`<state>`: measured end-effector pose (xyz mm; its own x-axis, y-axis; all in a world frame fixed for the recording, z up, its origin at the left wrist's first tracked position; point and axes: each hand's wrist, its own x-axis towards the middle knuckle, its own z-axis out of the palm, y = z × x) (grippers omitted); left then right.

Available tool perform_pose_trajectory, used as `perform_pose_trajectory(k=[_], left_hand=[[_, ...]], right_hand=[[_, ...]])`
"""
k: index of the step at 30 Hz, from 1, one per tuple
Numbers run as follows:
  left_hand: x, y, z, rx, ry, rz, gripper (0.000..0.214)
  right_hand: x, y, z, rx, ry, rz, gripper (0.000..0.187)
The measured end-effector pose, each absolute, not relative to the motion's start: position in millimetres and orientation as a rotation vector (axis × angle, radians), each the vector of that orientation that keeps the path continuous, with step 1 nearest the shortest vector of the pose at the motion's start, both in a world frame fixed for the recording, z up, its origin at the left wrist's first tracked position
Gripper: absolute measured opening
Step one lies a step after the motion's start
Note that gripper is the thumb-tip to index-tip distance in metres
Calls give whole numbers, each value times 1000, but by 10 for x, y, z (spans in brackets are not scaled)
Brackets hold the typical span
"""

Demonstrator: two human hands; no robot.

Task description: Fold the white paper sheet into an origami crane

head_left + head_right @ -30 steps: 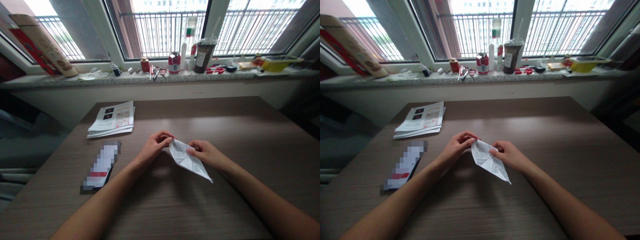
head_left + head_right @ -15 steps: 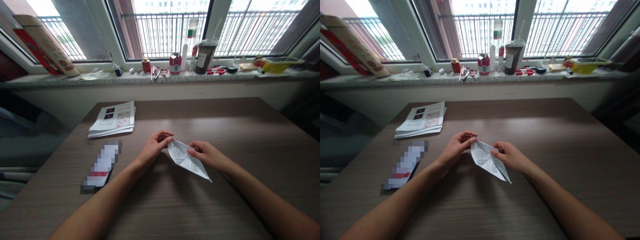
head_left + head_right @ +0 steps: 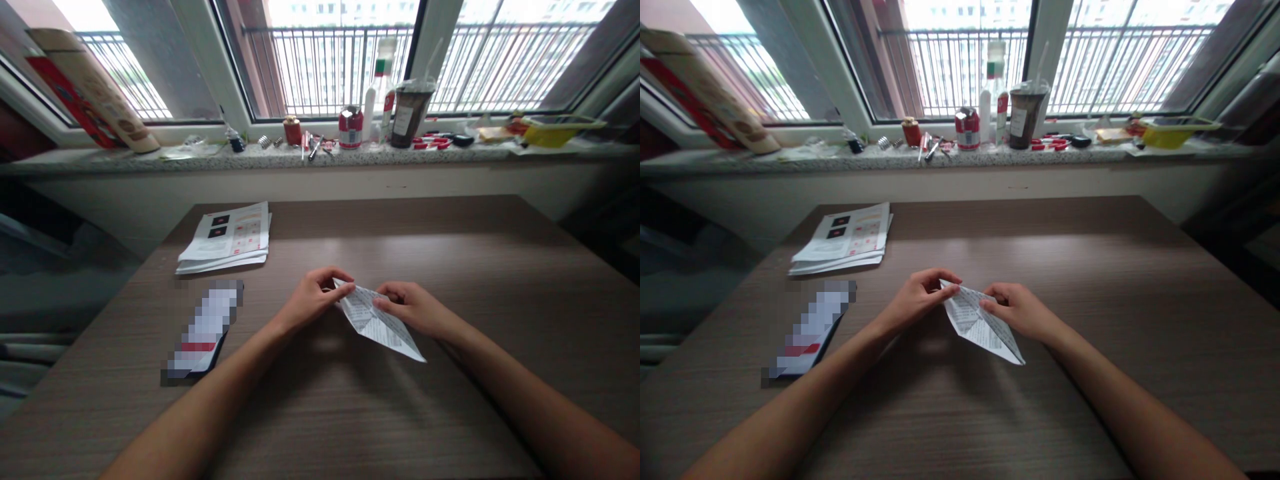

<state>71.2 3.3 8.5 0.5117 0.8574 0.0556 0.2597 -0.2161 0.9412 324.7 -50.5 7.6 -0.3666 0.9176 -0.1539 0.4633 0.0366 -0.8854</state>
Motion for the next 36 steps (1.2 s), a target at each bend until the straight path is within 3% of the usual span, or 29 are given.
perform_pose_trajectory(k=[8,16,24,36], left_hand=[[672,76,33,1835,1003,779,24],[685,67,98,1842,954,678,16],[550,69,237,1774,760,289,34],[701,-40,281,1809,746,280,41]], right_hand=[[3299,-457,17,-1464,-1709,1366,43],[3396,-400,61,-1481,-1810,1235,46],[3387,-436,109,-1428,-1911,1379,46],[3313,-466,166,-1366,-1849,1588,43]])
